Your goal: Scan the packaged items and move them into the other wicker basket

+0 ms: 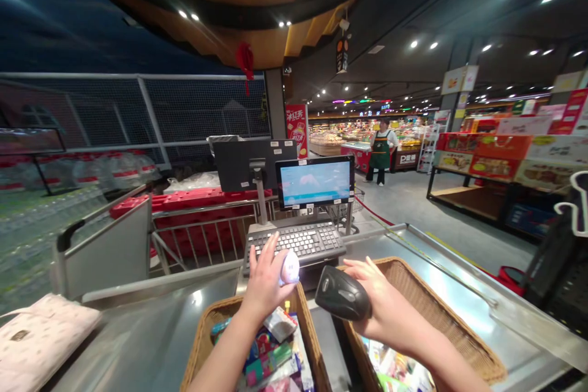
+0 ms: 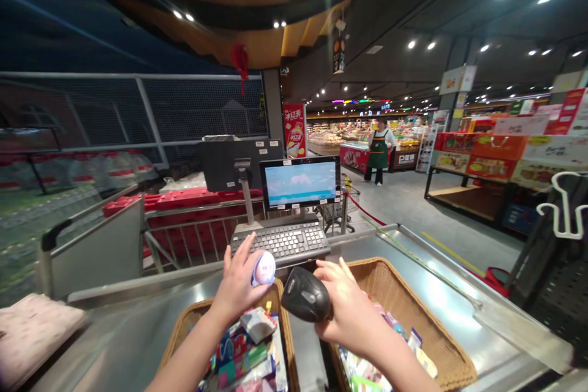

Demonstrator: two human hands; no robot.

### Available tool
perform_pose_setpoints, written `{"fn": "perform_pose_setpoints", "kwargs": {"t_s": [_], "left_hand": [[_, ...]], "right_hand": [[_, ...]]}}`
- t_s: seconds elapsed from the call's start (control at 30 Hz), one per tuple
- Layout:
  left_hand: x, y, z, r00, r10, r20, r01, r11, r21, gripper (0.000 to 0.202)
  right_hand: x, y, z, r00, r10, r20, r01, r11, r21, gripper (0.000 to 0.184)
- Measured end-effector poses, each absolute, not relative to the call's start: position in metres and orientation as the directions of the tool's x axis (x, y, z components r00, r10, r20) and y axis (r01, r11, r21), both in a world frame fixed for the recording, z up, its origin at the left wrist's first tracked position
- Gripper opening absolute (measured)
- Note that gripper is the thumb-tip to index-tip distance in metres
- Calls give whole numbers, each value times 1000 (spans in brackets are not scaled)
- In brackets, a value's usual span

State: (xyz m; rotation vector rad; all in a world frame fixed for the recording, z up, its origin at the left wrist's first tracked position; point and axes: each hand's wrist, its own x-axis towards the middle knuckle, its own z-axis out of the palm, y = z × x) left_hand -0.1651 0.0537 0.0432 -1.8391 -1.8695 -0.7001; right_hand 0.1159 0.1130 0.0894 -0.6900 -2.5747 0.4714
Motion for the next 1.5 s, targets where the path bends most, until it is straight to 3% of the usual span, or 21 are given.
{"fn": "perform_pose_setpoints", "kwargs": {"t_s": [0.3, 0.4, 0.53, 0.77, 0.93, 1.1, 1.27, 1.5], "left_hand": [[-188, 15, 28, -100, 828, 552, 994, 55, 98, 48], [-198, -4, 18, -128, 854, 505, 990, 77, 121, 44], [-210, -28, -3, -180, 911, 371, 981, 136, 141, 41], [-221, -69, -33, -213, 971, 107, 966, 193, 170, 36], [-227, -84, -32, -202, 978, -46, 954, 207, 218, 57], [-224, -60, -24, -123, 991, 45, 968, 110, 224, 58], [-181, -3, -12, 81, 987, 138, 965, -113, 238, 47], [-70, 92, -14, 371, 924, 92, 870, -381, 313, 38]], "right_hand": [[88, 99, 80, -819, 474, 324, 327, 848, -417, 54], [79, 91, 77, -830, 471, 300, 324, 844, -428, 50], [67, 82, 72, -856, 436, 278, 284, 845, -452, 43], [51, 70, 61, -884, 413, 220, 251, 815, -521, 54], [50, 70, 56, -893, 399, 210, 244, 820, -517, 50], [73, 82, 59, -861, 435, 265, 259, 822, -507, 48], [125, 108, 64, -779, 558, 288, 392, 790, -471, 50], [210, 146, 65, -653, 680, 333, 524, 724, -448, 44]]}}
